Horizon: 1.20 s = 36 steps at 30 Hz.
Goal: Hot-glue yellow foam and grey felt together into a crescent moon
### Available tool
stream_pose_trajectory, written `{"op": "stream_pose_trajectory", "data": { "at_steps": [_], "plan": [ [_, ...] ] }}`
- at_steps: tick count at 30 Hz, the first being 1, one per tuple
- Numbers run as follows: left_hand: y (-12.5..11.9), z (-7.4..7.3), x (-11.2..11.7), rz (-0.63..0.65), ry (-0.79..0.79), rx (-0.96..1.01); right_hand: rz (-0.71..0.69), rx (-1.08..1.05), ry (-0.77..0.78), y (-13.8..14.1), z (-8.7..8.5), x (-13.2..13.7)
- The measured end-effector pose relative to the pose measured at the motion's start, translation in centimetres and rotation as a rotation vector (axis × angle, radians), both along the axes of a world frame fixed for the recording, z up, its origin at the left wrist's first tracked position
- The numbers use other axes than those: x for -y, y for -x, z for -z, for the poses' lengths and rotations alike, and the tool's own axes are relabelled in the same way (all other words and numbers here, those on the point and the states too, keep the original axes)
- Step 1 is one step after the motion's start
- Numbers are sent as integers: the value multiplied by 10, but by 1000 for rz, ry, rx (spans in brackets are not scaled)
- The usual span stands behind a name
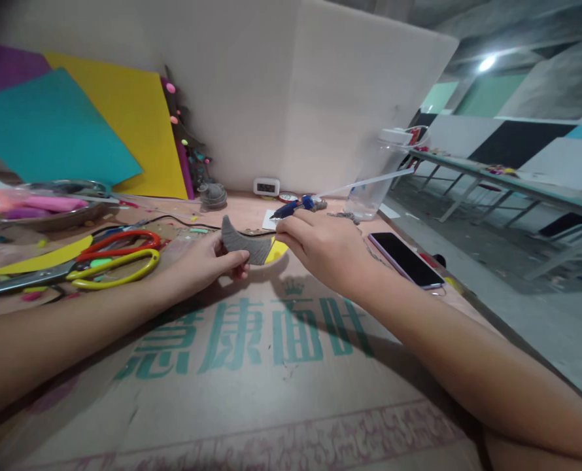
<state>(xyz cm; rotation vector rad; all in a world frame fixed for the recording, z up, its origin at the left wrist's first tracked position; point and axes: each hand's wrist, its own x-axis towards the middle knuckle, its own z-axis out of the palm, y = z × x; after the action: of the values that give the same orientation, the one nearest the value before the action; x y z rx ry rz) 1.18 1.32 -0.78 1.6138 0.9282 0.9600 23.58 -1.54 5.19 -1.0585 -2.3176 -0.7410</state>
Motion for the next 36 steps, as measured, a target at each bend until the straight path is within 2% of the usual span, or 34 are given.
{"op": "stream_pose_trajectory", "data": {
  "at_steps": [8,12,16,19,23,27,31,34,36],
  "plan": [
    [1,0,1,61,30,3,26,13,40,-7,6,-10],
    [1,-1,1,40,49,33,0,-4,97,-9,1,-13],
    [1,-1,-3,-14,76,124,-100,-201,137,-5,-6,-6],
    [2,-1,-4,-51,48,119,-114,-425,167,-1,3,-3],
    [2,-7,0,-71,-55,77,-161,-777,448,4,28,-8],
    [1,-8,3,-36,-5,105,-193,-1015,714,9,37,-9],
    [2,1,0,31,54,91,-152,-1008,785,13,34,-5],
    [3,5,-2,64,54,56,-130,-964,745,13,33,-3],
    [3,4,-2,38,13,45,-117,-937,699,12,34,-3]
  ]
}}
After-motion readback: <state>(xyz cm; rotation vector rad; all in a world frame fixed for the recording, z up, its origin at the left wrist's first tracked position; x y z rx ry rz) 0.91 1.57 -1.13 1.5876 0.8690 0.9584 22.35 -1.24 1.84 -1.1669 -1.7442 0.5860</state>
